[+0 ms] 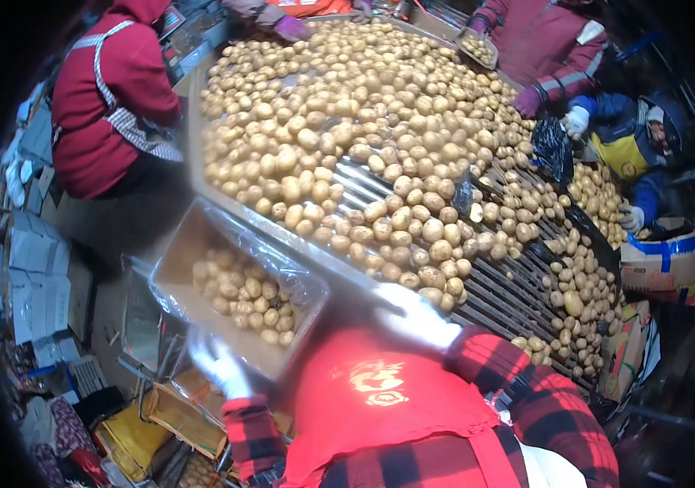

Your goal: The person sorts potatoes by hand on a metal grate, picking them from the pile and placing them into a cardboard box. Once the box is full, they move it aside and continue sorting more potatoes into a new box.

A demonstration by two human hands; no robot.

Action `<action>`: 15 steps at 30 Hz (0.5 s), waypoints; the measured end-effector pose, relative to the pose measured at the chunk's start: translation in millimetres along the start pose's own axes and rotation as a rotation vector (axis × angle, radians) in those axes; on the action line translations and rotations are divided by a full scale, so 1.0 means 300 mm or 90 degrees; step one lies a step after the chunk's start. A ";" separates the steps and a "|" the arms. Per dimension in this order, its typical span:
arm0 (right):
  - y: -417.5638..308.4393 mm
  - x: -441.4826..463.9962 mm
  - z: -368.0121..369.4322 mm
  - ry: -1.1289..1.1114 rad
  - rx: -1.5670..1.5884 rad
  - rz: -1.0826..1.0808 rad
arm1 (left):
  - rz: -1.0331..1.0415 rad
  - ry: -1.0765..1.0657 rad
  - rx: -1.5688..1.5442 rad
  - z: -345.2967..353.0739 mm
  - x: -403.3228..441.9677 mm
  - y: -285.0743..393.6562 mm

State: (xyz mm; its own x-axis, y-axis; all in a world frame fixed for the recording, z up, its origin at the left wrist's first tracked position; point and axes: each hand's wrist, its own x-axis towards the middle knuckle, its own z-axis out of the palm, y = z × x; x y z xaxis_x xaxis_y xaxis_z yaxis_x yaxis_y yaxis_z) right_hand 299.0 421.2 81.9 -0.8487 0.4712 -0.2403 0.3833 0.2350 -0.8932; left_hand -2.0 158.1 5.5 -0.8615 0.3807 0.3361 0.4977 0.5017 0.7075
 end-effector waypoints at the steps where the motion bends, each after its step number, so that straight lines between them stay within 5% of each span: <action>1: 0.046 -0.042 -0.039 0.112 -0.216 -0.097 | 0.013 -0.072 -0.060 0.074 0.023 0.108; 2: 0.089 -0.088 -0.082 0.223 -0.436 -0.188 | 0.024 -0.146 -0.121 0.146 0.037 0.221; 6: 0.273 -0.246 -0.219 0.468 -0.499 0.132 | 0.209 -0.307 -0.211 0.402 0.031 0.489; 8: 0.357 -0.188 -0.294 0.545 -0.593 0.101 | 0.232 -0.356 -0.218 0.550 0.030 0.560; 10: 0.331 -0.033 -0.376 0.608 -0.536 0.187 | 0.225 -0.466 -0.146 0.685 0.042 0.602; 13: 0.460 0.176 -0.501 0.613 -0.591 0.252 | 0.315 -0.391 0.075 0.736 0.019 0.651; 14: 0.442 0.210 -0.569 0.733 -0.193 0.239 | 0.319 -0.398 0.095 0.733 0.023 0.658; 15: 0.309 0.180 -0.662 0.666 0.231 0.149 | 0.317 -0.390 0.082 0.738 0.022 0.649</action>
State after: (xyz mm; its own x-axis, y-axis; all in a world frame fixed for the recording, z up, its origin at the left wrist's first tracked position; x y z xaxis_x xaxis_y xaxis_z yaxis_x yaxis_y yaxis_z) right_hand 361.1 637.3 61.5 0.0175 0.9910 -0.1329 0.2193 -0.1335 -0.9665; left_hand 111.6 430.5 7.8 -0.3445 0.9240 0.1658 0.8493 0.2316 0.4743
